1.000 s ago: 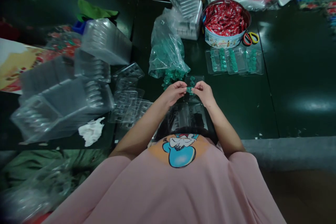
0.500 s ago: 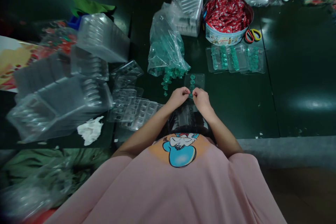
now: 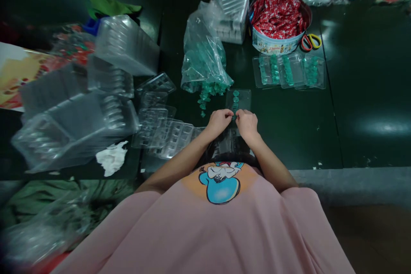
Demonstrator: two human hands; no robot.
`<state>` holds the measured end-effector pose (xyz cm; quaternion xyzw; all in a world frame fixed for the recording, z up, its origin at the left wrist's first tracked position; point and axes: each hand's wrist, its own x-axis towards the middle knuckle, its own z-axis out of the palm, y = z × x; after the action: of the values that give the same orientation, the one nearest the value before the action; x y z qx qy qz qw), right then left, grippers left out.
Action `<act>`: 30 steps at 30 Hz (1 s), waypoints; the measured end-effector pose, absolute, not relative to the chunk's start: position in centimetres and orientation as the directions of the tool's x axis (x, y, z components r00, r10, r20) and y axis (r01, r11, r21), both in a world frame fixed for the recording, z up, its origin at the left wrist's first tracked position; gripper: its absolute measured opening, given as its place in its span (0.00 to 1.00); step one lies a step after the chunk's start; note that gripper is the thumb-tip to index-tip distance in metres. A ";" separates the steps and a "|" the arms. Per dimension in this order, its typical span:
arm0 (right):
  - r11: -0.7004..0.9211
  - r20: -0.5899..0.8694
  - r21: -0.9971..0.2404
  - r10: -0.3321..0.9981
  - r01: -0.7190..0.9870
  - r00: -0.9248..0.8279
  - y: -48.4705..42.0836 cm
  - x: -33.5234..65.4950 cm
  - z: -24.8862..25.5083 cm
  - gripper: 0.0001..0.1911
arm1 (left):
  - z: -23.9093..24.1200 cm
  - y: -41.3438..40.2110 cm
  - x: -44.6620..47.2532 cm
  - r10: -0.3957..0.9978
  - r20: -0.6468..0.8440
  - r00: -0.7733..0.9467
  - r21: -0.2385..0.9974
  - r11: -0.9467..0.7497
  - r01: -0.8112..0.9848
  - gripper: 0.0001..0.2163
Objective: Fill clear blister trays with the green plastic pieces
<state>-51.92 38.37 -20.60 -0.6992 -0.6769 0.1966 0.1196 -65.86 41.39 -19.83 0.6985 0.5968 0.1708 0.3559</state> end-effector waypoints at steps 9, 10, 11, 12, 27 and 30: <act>0.049 -0.108 -0.624 0.983 0.780 -0.148 38.2 -50.0 -19.4 0.13 | -19.6 42.1 -67.5 0.900 -0.204 0.386 0.764 -0.101 0.637 0.09; 0.050 -0.110 -0.629 0.982 0.776 -0.152 38.2 -49.9 -19.3 0.14 | -19.6 42.1 -67.5 0.897 -0.205 0.390 0.771 -0.097 0.629 0.10; 0.051 -0.116 -0.632 0.980 0.773 -0.160 38.2 -49.8 -19.3 0.16 | -19.6 42.1 -67.5 0.893 -0.209 0.398 0.777 -0.095 0.622 0.10; 0.054 -0.123 -0.634 0.978 0.771 -0.169 38.3 -49.7 -19.3 0.17 | -19.5 42.1 -67.5 0.888 -0.214 0.407 0.783 -0.093 0.615 0.10; -0.020 -0.266 -0.539 0.953 0.842 -0.148 39.3 -50.1 -18.8 0.07 | -19.6 42.2 -66.3 0.890 -0.229 0.394 0.689 -0.137 0.711 0.05; 0.007 -0.249 -0.528 0.955 0.849 -0.163 39.4 -50.1 -18.7 0.07 | -19.8 42.4 -66.3 0.887 -0.218 0.407 0.675 -0.164 0.719 0.05</act>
<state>-50.14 39.35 -18.73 -0.6406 -0.7039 0.2934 0.0901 -66.31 42.41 -19.76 0.7543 0.5322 0.1143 0.3671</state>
